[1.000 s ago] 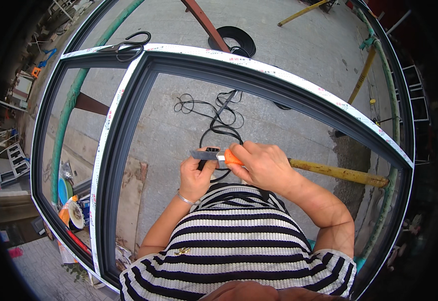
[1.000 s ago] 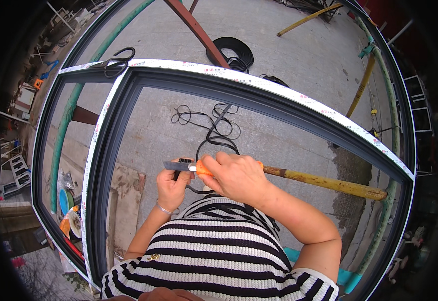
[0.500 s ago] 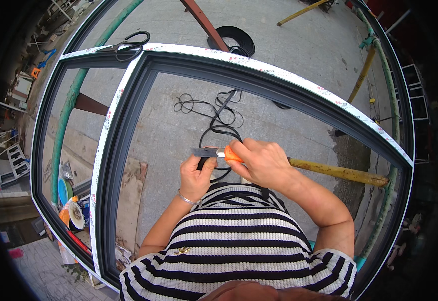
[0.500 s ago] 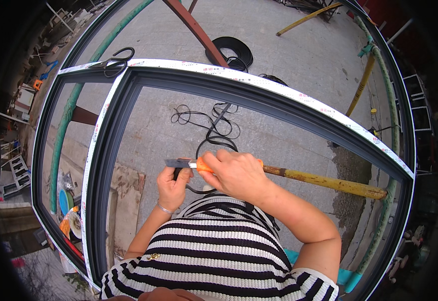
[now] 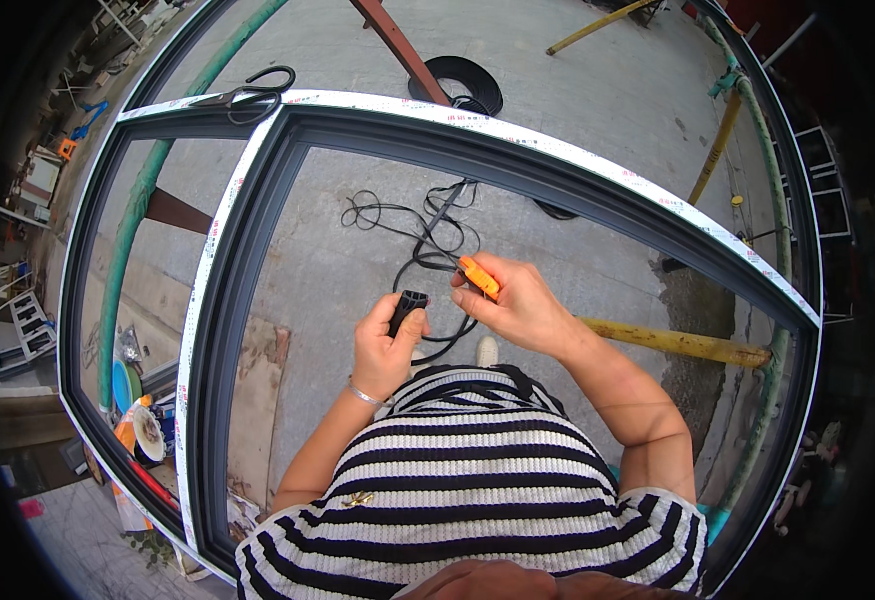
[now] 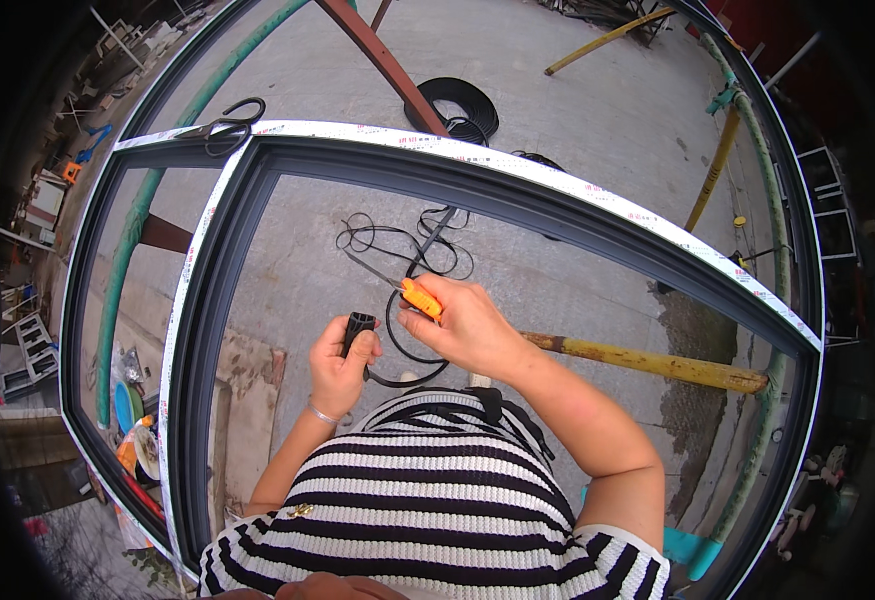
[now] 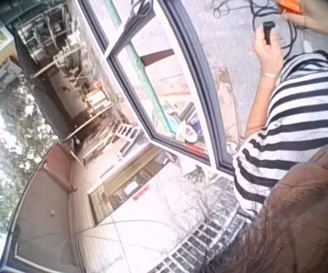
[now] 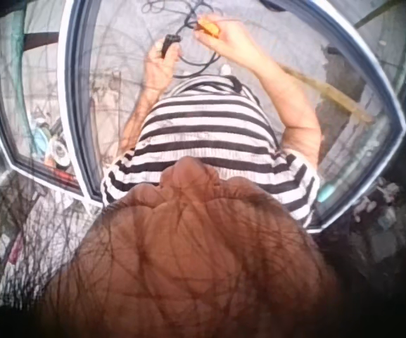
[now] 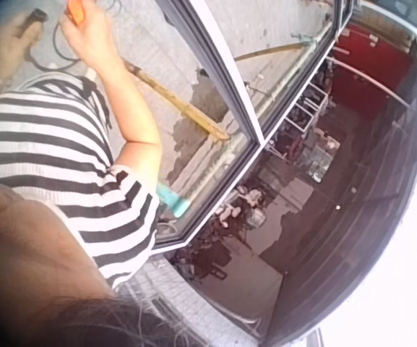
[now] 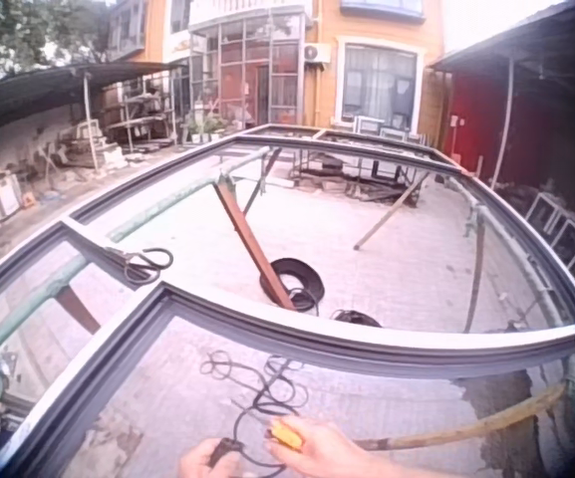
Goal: The person trims a rubber sealing strip using scissors and a utility knife, then presses the strip into the channel of a window frame by hand.
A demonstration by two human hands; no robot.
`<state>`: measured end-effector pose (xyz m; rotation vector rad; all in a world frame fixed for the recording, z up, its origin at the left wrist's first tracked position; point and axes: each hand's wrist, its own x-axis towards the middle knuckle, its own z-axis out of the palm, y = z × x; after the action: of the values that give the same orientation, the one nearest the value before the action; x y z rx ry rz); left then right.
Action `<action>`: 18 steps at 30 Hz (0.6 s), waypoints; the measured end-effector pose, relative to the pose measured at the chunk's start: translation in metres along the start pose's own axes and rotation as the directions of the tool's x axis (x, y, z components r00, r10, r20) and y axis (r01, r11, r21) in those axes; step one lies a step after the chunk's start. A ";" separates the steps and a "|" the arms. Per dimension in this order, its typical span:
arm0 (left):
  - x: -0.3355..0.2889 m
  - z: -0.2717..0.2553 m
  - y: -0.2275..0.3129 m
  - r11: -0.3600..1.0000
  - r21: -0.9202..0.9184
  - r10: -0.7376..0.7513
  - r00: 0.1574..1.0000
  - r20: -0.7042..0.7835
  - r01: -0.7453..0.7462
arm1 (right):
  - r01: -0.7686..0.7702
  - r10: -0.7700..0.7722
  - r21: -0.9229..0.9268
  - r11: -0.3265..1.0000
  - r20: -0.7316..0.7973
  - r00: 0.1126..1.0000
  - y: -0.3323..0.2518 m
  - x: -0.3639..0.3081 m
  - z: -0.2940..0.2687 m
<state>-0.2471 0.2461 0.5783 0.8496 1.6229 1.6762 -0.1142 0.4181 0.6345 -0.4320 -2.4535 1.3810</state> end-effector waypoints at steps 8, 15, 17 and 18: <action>-0.001 0.000 0.003 0.997 -0.083 0.003 1.000 -0.002 -0.003 | 0.138 -0.152 -0.393 0.909 -0.005 0.988 -0.003 -0.019 0.016; -0.003 0.000 0.002 0.996 -0.091 0.004 1.000 0.001 -0.004 | 0.131 -0.141 -0.428 0.894 0.008 0.990 -0.002 -0.020 0.019; -0.004 0.000 0.002 0.995 -0.095 0.005 1.000 0.008 -0.004 | 0.126 -0.139 -0.441 0.889 0.001 0.990 -0.002 -0.021 0.019; -0.004 0.000 0.002 0.995 -0.100 0.007 1.000 0.011 -0.006 | 0.116 -0.127 -0.442 0.889 0.004 0.992 -0.003 -0.021 0.019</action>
<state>-0.2448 0.2431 0.5798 0.8143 1.5158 1.7388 -0.1025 0.3937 0.6252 -0.3788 -2.7156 0.7532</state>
